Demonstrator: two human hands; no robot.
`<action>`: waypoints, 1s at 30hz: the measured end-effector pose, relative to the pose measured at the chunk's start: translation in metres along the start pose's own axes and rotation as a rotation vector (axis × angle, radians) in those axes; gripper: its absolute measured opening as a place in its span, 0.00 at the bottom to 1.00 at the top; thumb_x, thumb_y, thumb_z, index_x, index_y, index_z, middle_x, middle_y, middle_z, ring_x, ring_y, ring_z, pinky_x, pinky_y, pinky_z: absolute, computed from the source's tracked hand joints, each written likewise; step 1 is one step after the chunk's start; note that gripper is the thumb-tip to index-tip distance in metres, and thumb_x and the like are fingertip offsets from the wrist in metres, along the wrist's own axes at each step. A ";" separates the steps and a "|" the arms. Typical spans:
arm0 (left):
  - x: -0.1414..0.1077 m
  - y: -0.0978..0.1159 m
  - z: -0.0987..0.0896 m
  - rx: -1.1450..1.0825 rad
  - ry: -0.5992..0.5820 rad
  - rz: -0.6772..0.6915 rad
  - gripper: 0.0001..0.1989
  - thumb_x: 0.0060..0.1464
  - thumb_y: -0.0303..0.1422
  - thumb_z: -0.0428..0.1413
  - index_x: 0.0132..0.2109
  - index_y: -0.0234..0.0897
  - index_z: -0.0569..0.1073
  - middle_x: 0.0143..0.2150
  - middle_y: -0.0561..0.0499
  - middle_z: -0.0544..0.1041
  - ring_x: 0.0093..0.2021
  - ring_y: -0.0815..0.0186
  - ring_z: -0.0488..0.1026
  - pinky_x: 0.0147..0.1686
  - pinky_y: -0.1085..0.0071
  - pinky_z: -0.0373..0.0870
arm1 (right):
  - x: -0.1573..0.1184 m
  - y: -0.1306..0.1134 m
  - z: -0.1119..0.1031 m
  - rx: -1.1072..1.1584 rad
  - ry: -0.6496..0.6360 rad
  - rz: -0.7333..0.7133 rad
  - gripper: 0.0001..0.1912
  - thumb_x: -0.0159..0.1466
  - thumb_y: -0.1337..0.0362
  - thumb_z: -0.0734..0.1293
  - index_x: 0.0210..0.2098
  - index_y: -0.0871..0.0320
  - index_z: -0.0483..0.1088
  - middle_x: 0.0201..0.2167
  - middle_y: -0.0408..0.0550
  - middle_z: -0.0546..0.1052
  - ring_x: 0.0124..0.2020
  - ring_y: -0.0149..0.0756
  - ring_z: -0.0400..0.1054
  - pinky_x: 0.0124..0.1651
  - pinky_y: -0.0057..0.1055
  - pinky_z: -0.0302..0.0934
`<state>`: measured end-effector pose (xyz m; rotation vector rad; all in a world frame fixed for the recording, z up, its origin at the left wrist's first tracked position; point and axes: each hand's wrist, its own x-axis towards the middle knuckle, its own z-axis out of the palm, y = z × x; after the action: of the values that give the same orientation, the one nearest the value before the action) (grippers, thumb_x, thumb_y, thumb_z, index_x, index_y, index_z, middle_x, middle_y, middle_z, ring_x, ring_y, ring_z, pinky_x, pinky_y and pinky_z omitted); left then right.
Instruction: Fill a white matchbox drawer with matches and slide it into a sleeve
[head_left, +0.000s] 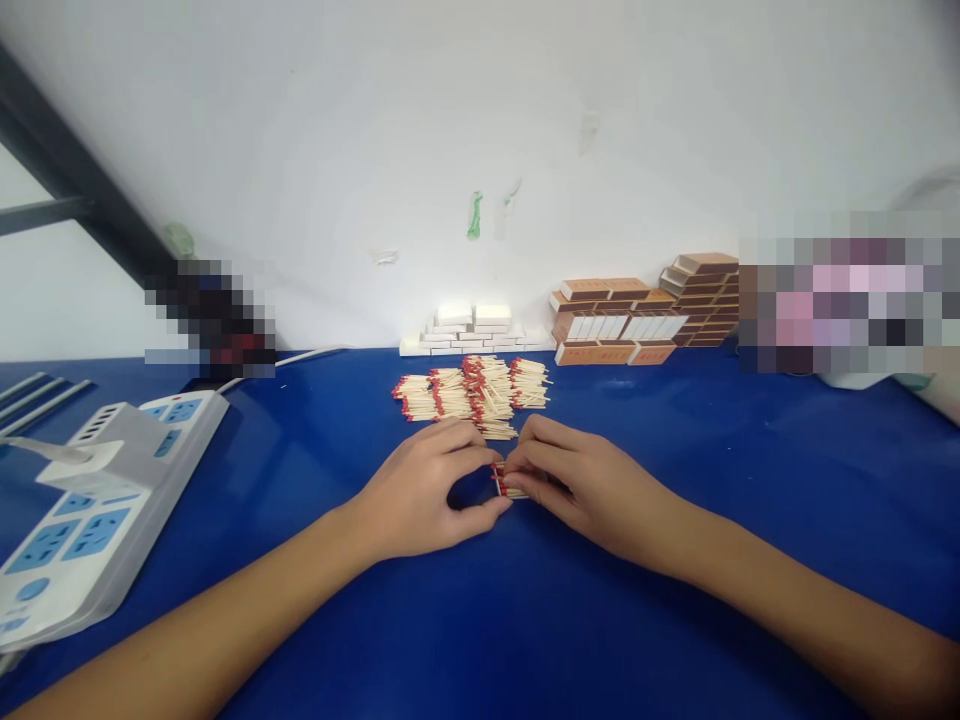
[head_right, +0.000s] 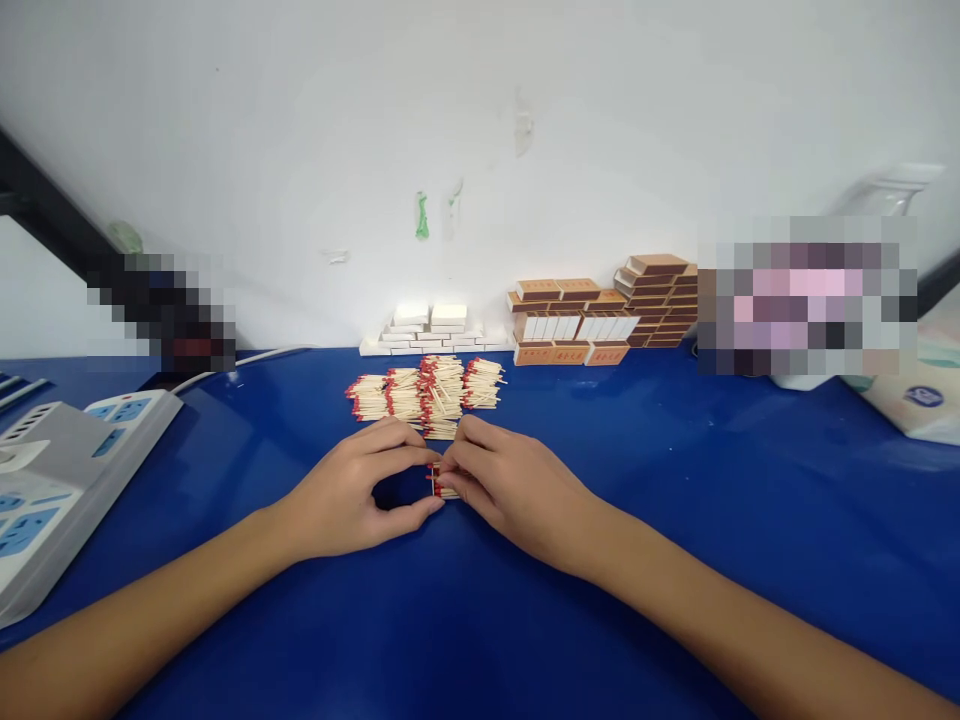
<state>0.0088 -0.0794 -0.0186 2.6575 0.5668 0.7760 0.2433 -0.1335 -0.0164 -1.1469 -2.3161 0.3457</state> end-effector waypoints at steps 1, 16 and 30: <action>0.000 0.000 0.000 -0.001 0.000 -0.006 0.11 0.63 0.37 0.62 0.48 0.36 0.80 0.43 0.44 0.79 0.43 0.59 0.76 0.45 0.60 0.76 | 0.000 0.000 -0.001 -0.013 0.009 -0.005 0.08 0.75 0.66 0.64 0.40 0.57 0.74 0.38 0.48 0.74 0.35 0.34 0.71 0.38 0.31 0.66; -0.001 -0.002 0.001 0.009 0.034 -0.026 0.13 0.63 0.39 0.62 0.49 0.36 0.80 0.43 0.44 0.80 0.44 0.57 0.78 0.47 0.59 0.77 | 0.002 0.033 -0.022 -0.160 0.150 0.092 0.08 0.75 0.62 0.64 0.41 0.56 0.75 0.37 0.48 0.74 0.34 0.36 0.70 0.36 0.33 0.63; -0.001 -0.004 0.000 0.035 0.039 -0.056 0.13 0.63 0.40 0.62 0.49 0.35 0.80 0.43 0.43 0.80 0.45 0.56 0.78 0.47 0.58 0.77 | 0.004 0.059 -0.016 -0.172 0.138 0.178 0.07 0.73 0.60 0.67 0.42 0.56 0.74 0.38 0.48 0.71 0.33 0.35 0.67 0.35 0.33 0.63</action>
<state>0.0074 -0.0767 -0.0206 2.6513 0.6678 0.8101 0.2891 -0.0944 -0.0275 -1.4193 -2.1626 0.1269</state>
